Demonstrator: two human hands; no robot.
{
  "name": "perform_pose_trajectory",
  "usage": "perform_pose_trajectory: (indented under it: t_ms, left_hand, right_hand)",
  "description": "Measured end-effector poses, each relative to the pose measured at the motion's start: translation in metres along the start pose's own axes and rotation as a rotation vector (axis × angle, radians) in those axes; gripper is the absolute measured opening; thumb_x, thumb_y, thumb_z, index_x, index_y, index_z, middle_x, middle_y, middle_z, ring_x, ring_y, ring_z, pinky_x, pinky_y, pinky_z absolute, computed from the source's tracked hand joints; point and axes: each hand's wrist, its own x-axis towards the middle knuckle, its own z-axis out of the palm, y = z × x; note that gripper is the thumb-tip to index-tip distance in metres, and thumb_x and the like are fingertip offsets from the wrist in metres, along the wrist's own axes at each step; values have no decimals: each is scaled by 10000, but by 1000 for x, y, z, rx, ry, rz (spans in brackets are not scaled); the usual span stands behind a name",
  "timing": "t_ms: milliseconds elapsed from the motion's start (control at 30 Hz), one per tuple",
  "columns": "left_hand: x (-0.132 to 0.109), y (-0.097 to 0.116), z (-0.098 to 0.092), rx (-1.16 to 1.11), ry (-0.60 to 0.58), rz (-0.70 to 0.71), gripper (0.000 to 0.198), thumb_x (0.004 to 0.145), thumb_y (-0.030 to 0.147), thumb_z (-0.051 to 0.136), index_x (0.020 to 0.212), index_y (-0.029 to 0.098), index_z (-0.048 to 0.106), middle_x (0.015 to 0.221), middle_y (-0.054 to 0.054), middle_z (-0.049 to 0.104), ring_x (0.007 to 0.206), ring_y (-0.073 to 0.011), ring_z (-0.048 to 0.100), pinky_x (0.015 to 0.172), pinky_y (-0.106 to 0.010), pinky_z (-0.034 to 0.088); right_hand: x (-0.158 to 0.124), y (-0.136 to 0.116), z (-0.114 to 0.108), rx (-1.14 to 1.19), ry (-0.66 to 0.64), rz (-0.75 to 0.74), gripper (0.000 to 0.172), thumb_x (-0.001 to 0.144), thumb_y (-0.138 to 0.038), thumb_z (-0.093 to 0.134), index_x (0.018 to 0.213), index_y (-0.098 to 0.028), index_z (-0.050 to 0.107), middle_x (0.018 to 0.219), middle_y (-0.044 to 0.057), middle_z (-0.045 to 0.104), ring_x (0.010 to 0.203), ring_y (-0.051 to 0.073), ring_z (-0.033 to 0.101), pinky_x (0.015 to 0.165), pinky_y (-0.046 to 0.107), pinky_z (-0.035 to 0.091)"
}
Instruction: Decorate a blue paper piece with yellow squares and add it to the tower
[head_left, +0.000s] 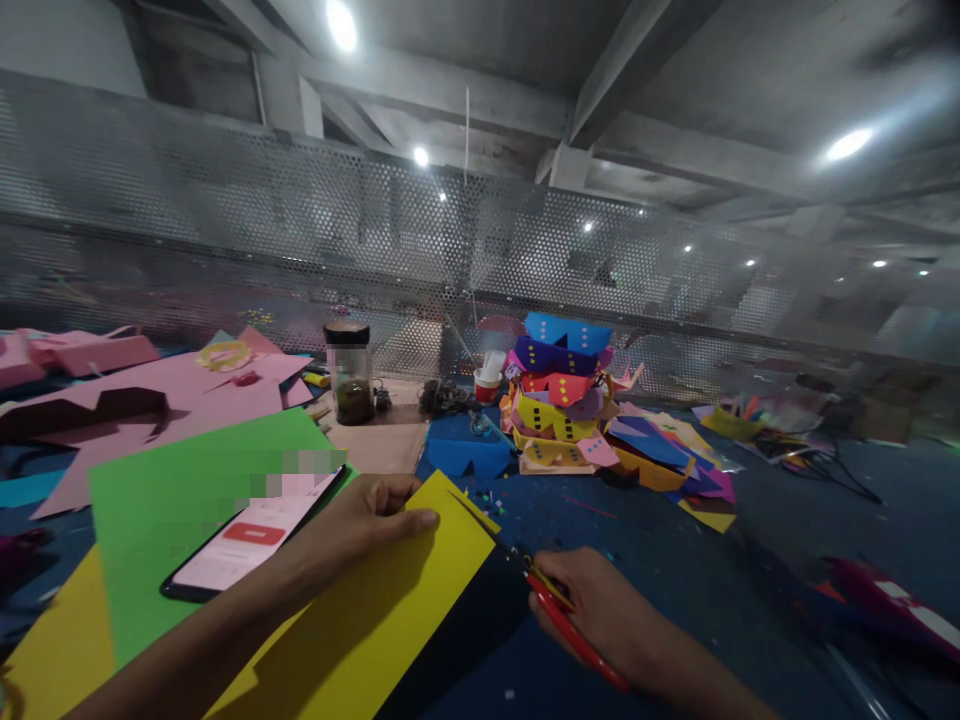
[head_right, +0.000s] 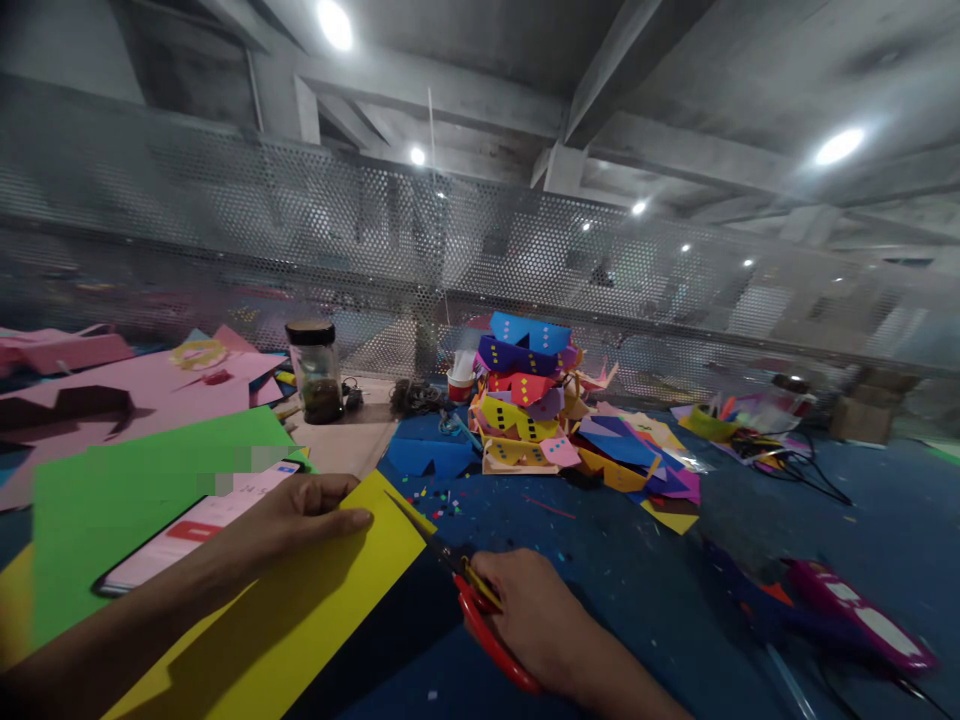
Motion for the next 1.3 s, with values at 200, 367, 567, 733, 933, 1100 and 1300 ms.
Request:
perform_pose_trajectory:
  t_ms: [200, 367, 567, 733, 933, 1100, 1300]
  left_hand:
    - [-2, 2, 2, 0, 7, 7, 311, 711, 452, 729, 819, 165, 679, 707, -35, 729, 536, -143, 640, 476, -198, 441]
    - [-3, 2, 2, 3, 25, 16, 326, 709, 489, 718, 757, 169, 671, 604, 4, 672, 456, -106, 572, 428, -180, 377]
    - [-3, 3, 3, 52, 40, 5, 332, 701, 473, 729, 708, 151, 645, 560, 6, 629, 428, -89, 521, 417, -176, 331]
    - [-1, -3, 2, 64, 17, -6, 360, 710, 505, 710, 702, 153, 635, 535, 16, 591, 409, -91, 493, 411, -187, 320]
    - [-1, -6, 5, 29, -7, -27, 382, 684, 527, 724, 715, 159, 625, 529, 27, 576, 413, -93, 479, 430, -201, 317]
    - [1, -11, 7, 2, -26, -46, 354, 695, 492, 724, 745, 152, 642, 567, 11, 616, 428, -97, 499, 441, -205, 336]
    - [2, -14, 5, 10, -18, -27, 342, 712, 486, 712, 735, 154, 636, 562, 16, 609, 419, -93, 488, 430, -202, 326]
  right_hand:
    - [0, -2, -2, -2, -12, 16, 192, 815, -246, 514, 647, -187, 443, 622, -29, 530, 588, 104, 458, 505, 217, 226]
    - [-1, -6, -6, -31, -25, 17, 186, 821, -251, 511, 660, -189, 442, 658, -18, 561, 607, 110, 468, 509, 218, 229]
    - [-3, -8, -5, -49, -7, -13, 173, 822, -272, 516, 684, -196, 443, 690, -15, 599, 620, 115, 489, 520, 219, 242]
    - [-5, -10, -5, -30, -9, -29, 160, 846, -292, 500, 720, -198, 473, 725, -8, 620, 639, 123, 517, 535, 221, 265]
    - [-4, -7, 0, -9, 0, -39, 139, 841, -287, 519, 739, -200, 482, 762, -11, 639, 652, 124, 537, 550, 222, 284]
    - [-4, -10, -1, -6, 0, -26, 131, 833, -283, 524, 741, -200, 481, 758, -8, 638, 655, 127, 540, 543, 220, 282]
    - [-3, -12, 0, -6, -3, -21, 146, 846, -286, 507, 736, -194, 483, 737, -5, 625, 645, 126, 526, 534, 221, 277]
